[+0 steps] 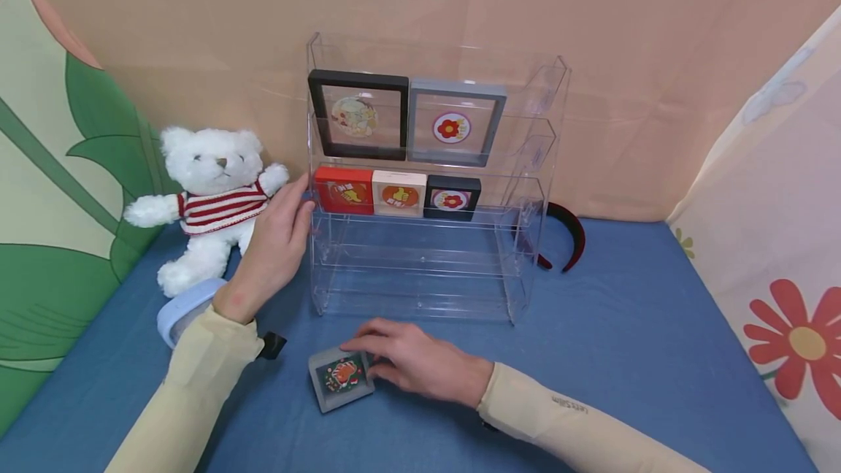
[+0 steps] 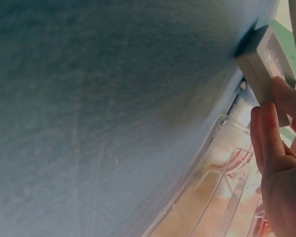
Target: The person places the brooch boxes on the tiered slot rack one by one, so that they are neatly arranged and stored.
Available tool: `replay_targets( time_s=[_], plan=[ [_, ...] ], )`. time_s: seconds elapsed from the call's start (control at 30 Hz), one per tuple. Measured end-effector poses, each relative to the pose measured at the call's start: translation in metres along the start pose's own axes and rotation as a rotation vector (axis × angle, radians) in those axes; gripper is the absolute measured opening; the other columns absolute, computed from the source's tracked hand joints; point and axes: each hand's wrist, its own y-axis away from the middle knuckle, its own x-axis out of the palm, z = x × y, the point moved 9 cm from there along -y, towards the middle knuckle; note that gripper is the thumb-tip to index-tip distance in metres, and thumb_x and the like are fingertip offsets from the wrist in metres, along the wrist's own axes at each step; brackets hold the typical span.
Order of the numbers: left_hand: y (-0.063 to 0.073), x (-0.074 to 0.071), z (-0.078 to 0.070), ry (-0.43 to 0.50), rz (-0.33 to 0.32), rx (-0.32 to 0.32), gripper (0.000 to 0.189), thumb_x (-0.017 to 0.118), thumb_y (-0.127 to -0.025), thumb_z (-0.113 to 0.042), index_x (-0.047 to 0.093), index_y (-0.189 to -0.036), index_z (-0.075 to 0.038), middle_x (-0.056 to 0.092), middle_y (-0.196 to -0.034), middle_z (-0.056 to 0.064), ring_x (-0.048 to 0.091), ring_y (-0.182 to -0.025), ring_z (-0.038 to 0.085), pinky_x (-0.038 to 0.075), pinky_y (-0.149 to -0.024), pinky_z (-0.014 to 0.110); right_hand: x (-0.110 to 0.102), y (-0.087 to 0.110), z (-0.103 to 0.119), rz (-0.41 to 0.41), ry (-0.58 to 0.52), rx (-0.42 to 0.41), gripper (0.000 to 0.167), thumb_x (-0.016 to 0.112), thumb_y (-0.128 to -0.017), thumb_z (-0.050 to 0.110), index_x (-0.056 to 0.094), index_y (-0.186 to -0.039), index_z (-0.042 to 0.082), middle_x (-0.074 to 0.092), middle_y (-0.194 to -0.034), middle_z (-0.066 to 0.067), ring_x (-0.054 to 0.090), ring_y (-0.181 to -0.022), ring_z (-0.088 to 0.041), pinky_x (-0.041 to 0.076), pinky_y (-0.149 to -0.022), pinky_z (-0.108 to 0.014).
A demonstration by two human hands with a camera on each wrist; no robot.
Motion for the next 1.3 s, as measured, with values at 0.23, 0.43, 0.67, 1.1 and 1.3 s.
replay_targets(
  time_s=[0.23,0.43,0.67,1.1,1.3],
  plan=[
    [0.000,0.000,0.000,-0.003,0.003,-0.004,0.055,0.051,-0.105,-0.007,0.032,-0.156,-0.001,0.047,-0.145,0.020,0.047,-0.132,0.033,0.044,-0.107,0.053,-0.006,0.003,0.000,-0.050,-0.065,0.010,0.038,0.072,-0.095,0.009,0.066,-0.132,0.016,0.063,-0.125,0.003,0.060,-0.108,-0.002,0.050,-0.093,-0.017],
    [0.000,0.001,0.001,0.002,0.007,-0.009,0.055,0.051,-0.105,-0.007,0.032,-0.157,-0.002,0.046,-0.146,0.019,0.047,-0.133,0.033,0.043,-0.107,0.053,-0.008,0.006,0.001,-0.085,-0.110,0.044,0.033,0.073,-0.094,0.007,0.070,-0.125,0.016,0.065,-0.121,0.006,0.061,-0.105,-0.001,0.052,-0.090,-0.019],
    [0.000,0.001,0.000,-0.001,0.003,-0.006,0.055,0.051,-0.105,-0.006,0.032,-0.157,-0.002,0.046,-0.147,0.019,0.046,-0.134,0.033,0.044,-0.106,0.054,-0.014,0.011,0.007,-0.146,-0.092,-0.002,0.032,0.072,-0.094,0.004,0.072,-0.124,0.015,0.064,-0.122,0.005,0.062,-0.106,-0.003,0.052,-0.090,-0.018],
    [0.000,0.001,0.001,-0.007,0.007,-0.020,0.055,0.050,-0.106,-0.007,0.031,-0.157,-0.001,0.046,-0.147,0.020,0.046,-0.134,0.034,0.043,-0.107,0.054,-0.069,0.035,0.010,-0.393,-0.002,0.044,0.043,0.080,-0.082,-0.006,0.075,-0.120,0.014,0.067,-0.119,0.001,0.067,-0.103,-0.012,0.058,-0.083,-0.028],
    [0.000,0.001,0.002,-0.014,0.008,-0.024,0.055,0.050,-0.106,-0.007,0.031,-0.157,-0.001,0.046,-0.146,0.020,0.046,-0.134,0.034,0.043,-0.107,0.054,-0.114,0.052,0.011,-0.512,0.087,0.133,0.045,0.082,-0.079,-0.008,0.076,-0.118,0.015,0.068,-0.120,0.001,0.066,-0.106,-0.015,0.058,-0.084,-0.030]
  ],
)
